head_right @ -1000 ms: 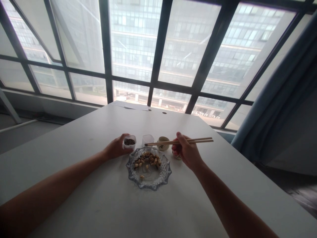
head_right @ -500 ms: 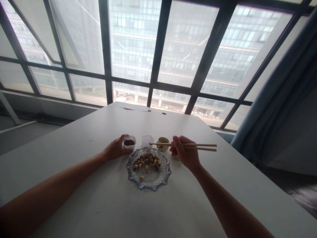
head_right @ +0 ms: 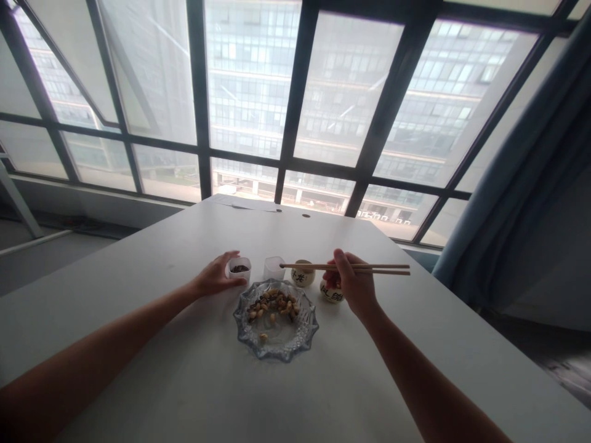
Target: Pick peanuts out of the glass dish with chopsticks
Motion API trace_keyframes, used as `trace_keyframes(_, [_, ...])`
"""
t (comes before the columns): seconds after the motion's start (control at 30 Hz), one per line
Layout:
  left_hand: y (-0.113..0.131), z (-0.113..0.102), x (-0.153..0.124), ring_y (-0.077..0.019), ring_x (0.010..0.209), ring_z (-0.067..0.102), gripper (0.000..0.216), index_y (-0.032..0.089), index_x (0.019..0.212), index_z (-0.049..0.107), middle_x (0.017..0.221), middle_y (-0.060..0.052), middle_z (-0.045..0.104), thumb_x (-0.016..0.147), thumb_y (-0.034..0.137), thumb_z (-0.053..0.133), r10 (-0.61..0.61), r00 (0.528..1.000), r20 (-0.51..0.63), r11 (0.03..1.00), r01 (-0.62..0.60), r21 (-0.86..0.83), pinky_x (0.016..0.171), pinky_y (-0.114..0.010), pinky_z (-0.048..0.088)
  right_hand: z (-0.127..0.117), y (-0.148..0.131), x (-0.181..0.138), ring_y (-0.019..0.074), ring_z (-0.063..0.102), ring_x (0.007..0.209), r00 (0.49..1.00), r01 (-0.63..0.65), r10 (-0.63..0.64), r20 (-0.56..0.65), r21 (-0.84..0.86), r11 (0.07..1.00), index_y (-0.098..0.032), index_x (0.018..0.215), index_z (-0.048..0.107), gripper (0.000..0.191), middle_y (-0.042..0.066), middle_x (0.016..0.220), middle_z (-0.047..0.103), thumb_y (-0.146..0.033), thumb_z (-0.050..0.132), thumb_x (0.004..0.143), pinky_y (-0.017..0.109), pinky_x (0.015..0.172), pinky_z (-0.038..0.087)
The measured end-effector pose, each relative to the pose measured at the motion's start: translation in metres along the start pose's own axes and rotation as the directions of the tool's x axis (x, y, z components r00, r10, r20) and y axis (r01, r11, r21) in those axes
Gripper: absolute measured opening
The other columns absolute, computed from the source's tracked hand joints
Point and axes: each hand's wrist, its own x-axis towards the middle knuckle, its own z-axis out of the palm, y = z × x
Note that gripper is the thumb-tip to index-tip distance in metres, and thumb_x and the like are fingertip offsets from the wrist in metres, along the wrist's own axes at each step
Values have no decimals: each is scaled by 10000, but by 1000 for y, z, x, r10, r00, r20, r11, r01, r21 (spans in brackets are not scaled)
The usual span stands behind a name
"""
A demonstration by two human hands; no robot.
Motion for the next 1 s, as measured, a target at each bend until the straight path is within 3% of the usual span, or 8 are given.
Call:
trace_keyframes(0.13, [20, -7, 14, -330, 1148, 617, 753, 156, 1301, 521, 1280, -161, 638, 782, 698, 586, 97, 993, -71, 995, -97, 14, 1006, -510, 448, -4, 2, 4, 113, 537, 315, 999, -39, 39, -4, 30, 999, -157, 616, 644, 540, 17, 440, 623, -675, 795, 620, 207, 312, 425])
trace_keyframes(0.3, [57, 4, 37, -336, 1186, 592, 680, 183, 1304, 525, 1238, -134, 679, 803, 633, 618, 203, 977, 59, 963, -210, 166, 1067, -544, 349, -8, 5, 8, 117, 544, 323, 999, -47, 48, -10, 18, 999, -157, 628, 650, 540, 20, 447, 627, -679, 789, 625, 213, 321, 434])
trace_keyframes(0.43, [74, 19, 54, -346, 1207, 587, 650, 181, 1310, 507, 1221, -151, 690, 805, 569, 638, 110, 974, 197, 961, -155, 229, 1073, -545, 319, -9, 11, 10, 119, 540, 321, 1000, -17, 17, -8, 8, 1000, -163, 630, 635, 526, 29, 456, 636, -669, 772, 661, 216, 315, 425])
trace_keyframes(0.53, [81, 25, 59, -325, 1132, 641, 672, 178, 1329, 475, 1175, -139, 712, 785, 520, 671, 74, 964, 254, 971, -128, 200, 1047, -511, 354, -9, 17, 9, 125, 549, 326, 1000, 0, 0, -21, -5, 1000, -168, 635, 630, 528, 31, 458, 639, -680, 745, 686, 217, 314, 428])
trace_keyframes(0.77, [84, 25, 57, -291, 1050, 684, 727, 189, 1323, 457, 1150, -118, 722, 702, 425, 753, 228, 952, 202, 958, -257, 130, 1019, -468, 402, -3, 19, 3, 124, 550, 330, 999, 24, -25, -30, -44, 999, -175, 631, 624, 529, 16, 465, 631, -690, 708, 719, 225, 325, 446])
trace_keyframes(0.9, [82, 25, 56, -299, 1065, 681, 698, 199, 1310, 466, 1153, -119, 724, 714, 440, 737, 241, 952, 191, 956, -267, 120, 1016, -476, 407, 1, 28, -2, 133, 582, 378, 991, 106, -113, -73, -83, 991, -184, 688, 628, 497, 16, 511, 653, -667, 644, 803, 232, 368, 460])
trace_keyframes(1.0, [81, 26, 56, -295, 1057, 683, 706, 186, 1312, 468, 1155, -125, 723, 717, 453, 738, 243, 951, 190, 956, -268, 116, 1021, -480, 402, 3, 48, -6, 149, 617, 469, 979, 201, -202, 6, -144, 969, -197, 709, 621, 468, 23, 565, 671, -637, 589, 866, 252, 452, 500])
